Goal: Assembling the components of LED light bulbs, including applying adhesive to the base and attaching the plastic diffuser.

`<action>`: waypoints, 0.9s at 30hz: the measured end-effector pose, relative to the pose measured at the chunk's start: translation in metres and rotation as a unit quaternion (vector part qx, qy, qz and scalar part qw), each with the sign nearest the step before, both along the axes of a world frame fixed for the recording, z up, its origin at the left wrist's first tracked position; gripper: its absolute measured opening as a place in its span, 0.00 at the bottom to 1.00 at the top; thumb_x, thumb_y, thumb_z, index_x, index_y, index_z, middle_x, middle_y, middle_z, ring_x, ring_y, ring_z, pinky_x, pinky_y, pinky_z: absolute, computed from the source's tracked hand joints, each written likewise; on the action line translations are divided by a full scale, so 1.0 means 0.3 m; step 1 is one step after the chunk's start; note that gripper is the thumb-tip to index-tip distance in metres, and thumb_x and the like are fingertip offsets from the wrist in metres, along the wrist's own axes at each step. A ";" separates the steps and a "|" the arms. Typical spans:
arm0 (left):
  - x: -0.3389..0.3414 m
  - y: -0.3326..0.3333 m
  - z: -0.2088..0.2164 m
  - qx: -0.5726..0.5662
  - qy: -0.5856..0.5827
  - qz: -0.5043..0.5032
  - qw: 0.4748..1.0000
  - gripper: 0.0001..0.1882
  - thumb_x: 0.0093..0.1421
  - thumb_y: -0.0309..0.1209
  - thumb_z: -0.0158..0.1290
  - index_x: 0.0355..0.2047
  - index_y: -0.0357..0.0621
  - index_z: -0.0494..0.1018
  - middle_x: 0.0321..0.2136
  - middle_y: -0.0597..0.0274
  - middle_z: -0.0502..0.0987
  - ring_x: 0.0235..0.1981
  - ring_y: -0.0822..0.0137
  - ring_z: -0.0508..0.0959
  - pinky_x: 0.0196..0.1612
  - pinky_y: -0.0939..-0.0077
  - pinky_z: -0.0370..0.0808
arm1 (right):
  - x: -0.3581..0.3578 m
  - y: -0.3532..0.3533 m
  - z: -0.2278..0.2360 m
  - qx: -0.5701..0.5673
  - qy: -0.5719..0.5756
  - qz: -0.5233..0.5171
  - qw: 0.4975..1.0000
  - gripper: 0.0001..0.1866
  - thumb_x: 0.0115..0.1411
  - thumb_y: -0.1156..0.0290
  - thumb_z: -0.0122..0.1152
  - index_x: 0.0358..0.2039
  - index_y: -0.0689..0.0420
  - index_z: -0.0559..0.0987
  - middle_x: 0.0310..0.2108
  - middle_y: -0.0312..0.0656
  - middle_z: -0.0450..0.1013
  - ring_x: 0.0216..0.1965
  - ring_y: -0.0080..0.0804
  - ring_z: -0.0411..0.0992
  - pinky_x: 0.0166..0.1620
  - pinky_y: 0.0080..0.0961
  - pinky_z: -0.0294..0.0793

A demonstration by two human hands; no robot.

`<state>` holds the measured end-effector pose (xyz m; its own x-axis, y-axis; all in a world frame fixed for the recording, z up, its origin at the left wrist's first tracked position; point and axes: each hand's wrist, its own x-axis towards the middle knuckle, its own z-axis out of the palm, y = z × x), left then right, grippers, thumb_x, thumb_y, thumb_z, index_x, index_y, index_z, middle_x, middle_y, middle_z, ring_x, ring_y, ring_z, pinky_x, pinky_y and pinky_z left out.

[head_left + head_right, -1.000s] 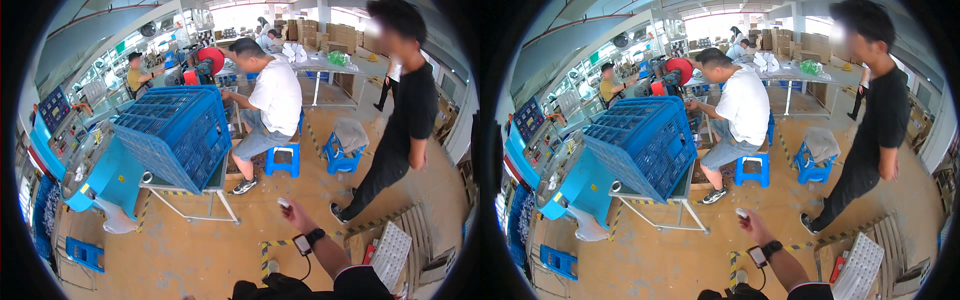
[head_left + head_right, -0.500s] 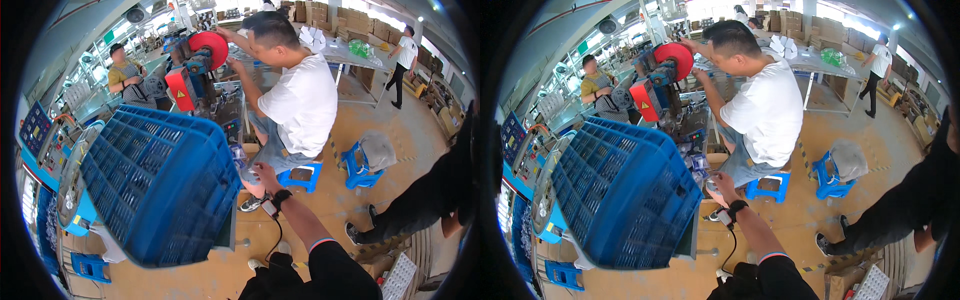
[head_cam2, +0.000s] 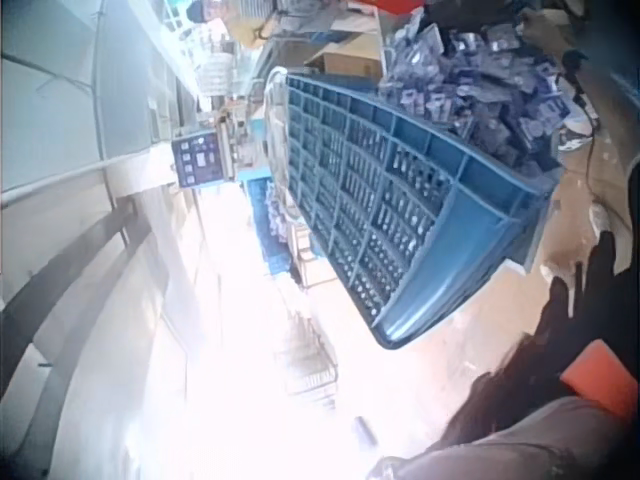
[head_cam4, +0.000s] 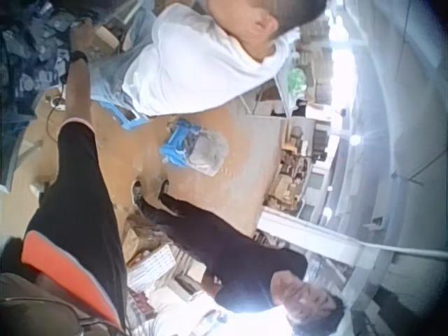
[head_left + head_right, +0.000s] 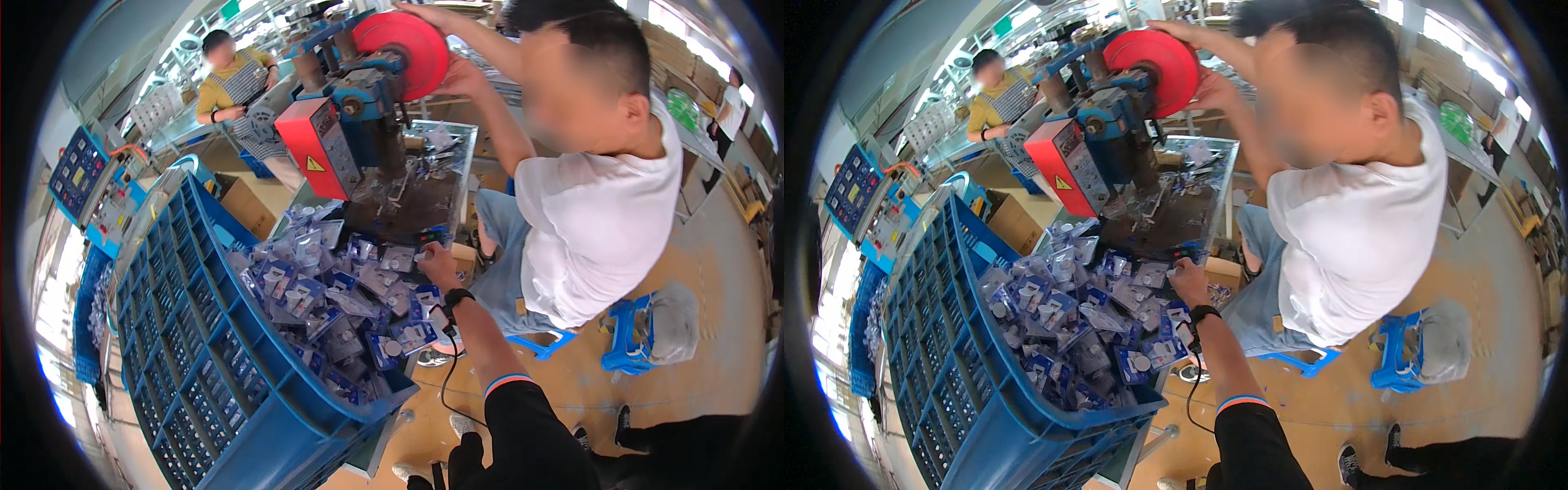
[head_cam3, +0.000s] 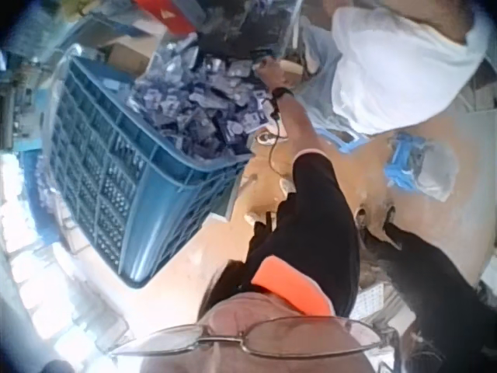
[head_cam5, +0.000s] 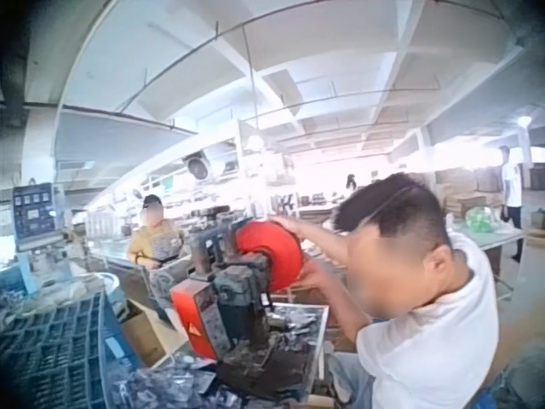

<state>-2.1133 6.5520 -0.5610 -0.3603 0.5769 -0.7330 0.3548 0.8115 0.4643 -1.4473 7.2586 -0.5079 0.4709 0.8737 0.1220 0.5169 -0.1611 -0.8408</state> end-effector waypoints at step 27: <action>0.564 -0.470 0.105 0.186 0.148 0.450 0.861 0.13 0.53 0.32 0.47 0.38 0.42 0.71 0.13 0.66 0.68 0.07 0.75 0.62 0.09 0.79 0.63 | -0.087 -1.265 -0.683 -0.275 -0.275 0.513 0.765 0.11 0.50 0.66 0.44 0.19 0.55 0.74 0.15 0.39 0.69 0.20 0.36 0.69 0.21 0.34 0.68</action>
